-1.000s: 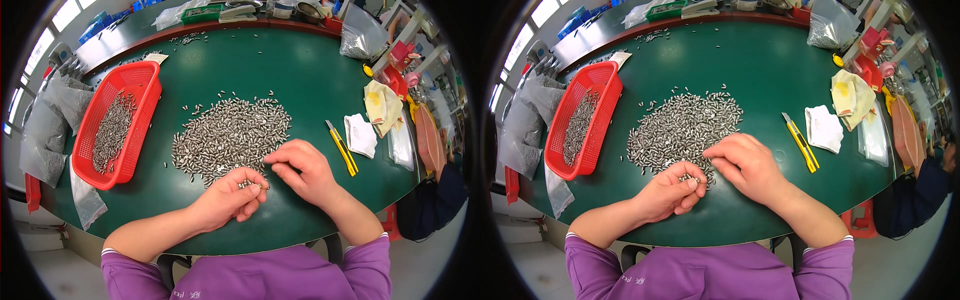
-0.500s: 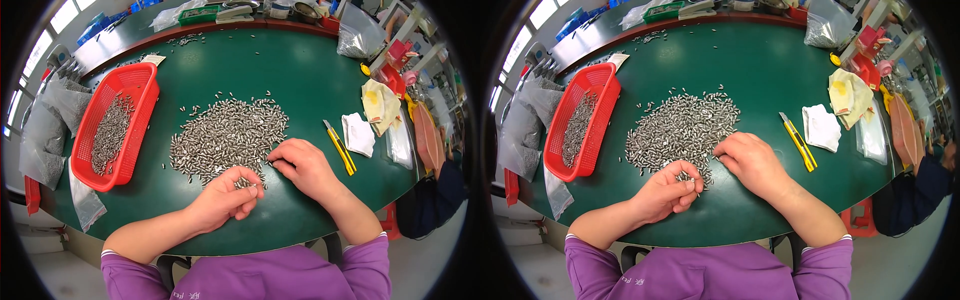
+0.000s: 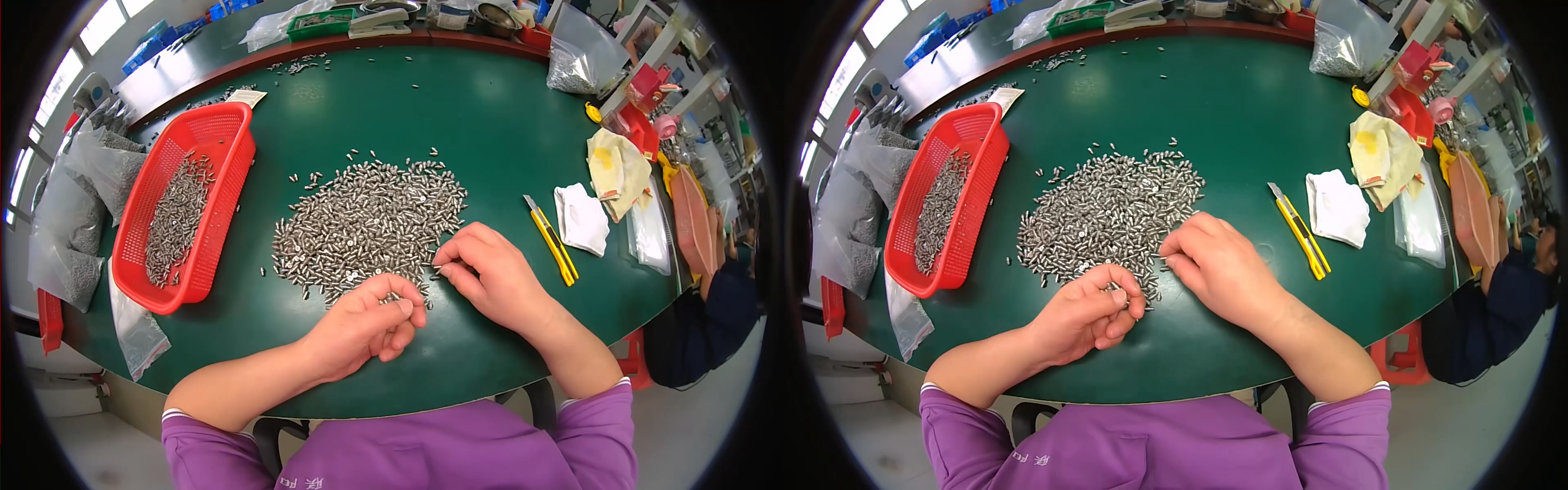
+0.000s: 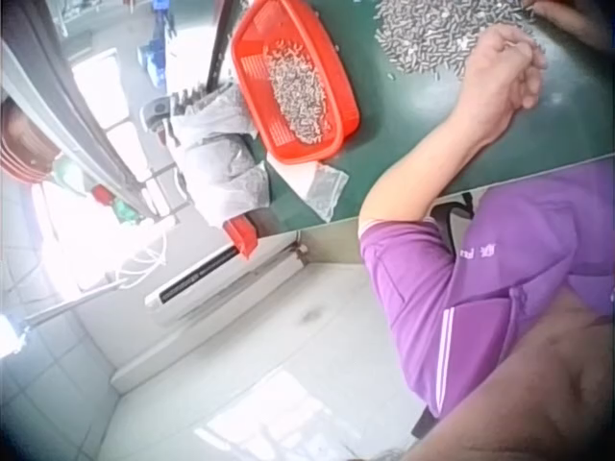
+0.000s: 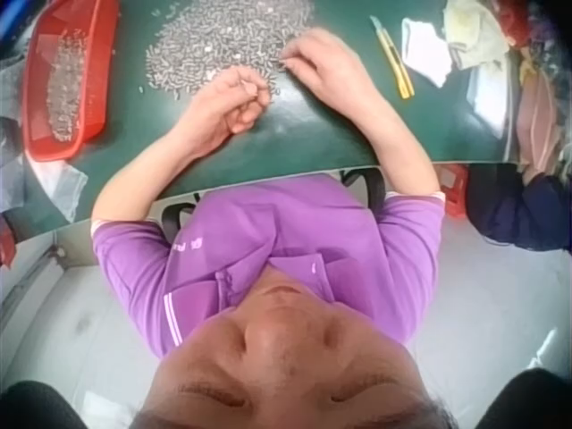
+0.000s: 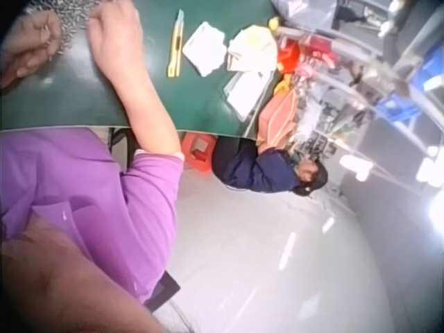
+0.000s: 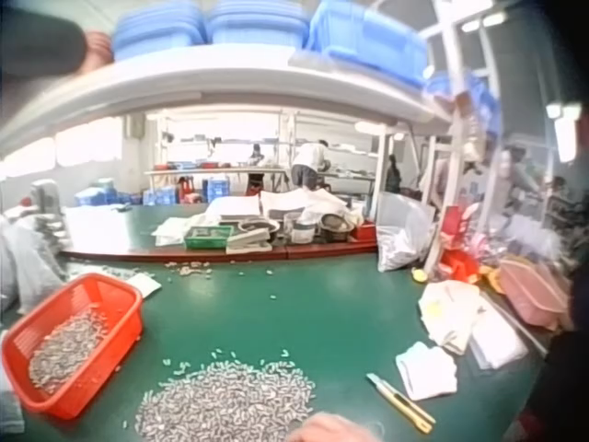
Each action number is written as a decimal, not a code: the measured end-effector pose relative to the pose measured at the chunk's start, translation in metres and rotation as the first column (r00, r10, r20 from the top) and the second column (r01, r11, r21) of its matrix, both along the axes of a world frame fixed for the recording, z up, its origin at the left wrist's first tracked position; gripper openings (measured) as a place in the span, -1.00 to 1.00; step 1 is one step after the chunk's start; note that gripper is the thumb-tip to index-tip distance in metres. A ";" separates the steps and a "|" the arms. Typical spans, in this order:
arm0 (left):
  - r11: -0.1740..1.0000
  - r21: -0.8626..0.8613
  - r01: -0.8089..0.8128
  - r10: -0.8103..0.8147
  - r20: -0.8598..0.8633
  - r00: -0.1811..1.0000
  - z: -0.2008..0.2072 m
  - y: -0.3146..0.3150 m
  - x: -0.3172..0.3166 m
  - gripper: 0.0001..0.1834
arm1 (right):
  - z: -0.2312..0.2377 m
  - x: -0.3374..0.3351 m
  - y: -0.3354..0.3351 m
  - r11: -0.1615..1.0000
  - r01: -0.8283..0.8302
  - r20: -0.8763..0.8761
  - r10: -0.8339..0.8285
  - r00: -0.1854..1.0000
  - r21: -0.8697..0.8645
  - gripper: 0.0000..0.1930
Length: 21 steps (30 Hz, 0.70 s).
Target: Inspecting and sorting small metal industrial components at a workbench.
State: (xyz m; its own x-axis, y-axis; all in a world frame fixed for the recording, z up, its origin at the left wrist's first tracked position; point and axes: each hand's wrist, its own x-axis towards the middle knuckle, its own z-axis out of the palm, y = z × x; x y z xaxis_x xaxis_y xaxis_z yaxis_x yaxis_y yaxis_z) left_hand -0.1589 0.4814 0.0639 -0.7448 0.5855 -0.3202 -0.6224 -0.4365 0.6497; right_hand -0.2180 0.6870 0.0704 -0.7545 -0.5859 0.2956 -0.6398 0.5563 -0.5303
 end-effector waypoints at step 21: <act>0.995 -0.076 -0.064 0.061 -0.046 0.997 -0.001 0.004 0.002 -0.89 | 0.004 0.000 0.001 0.990 0.056 0.164 -0.034 0.986 -0.133 -0.85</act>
State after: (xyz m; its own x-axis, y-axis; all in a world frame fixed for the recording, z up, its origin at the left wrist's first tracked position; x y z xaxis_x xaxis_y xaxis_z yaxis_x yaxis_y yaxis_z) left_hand -0.1571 0.4851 0.0626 -0.7933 0.5121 -0.3294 -0.5660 -0.4209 0.7089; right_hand -0.2185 0.6882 0.0741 -0.8234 -0.5127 0.2433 -0.5160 0.4978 -0.6971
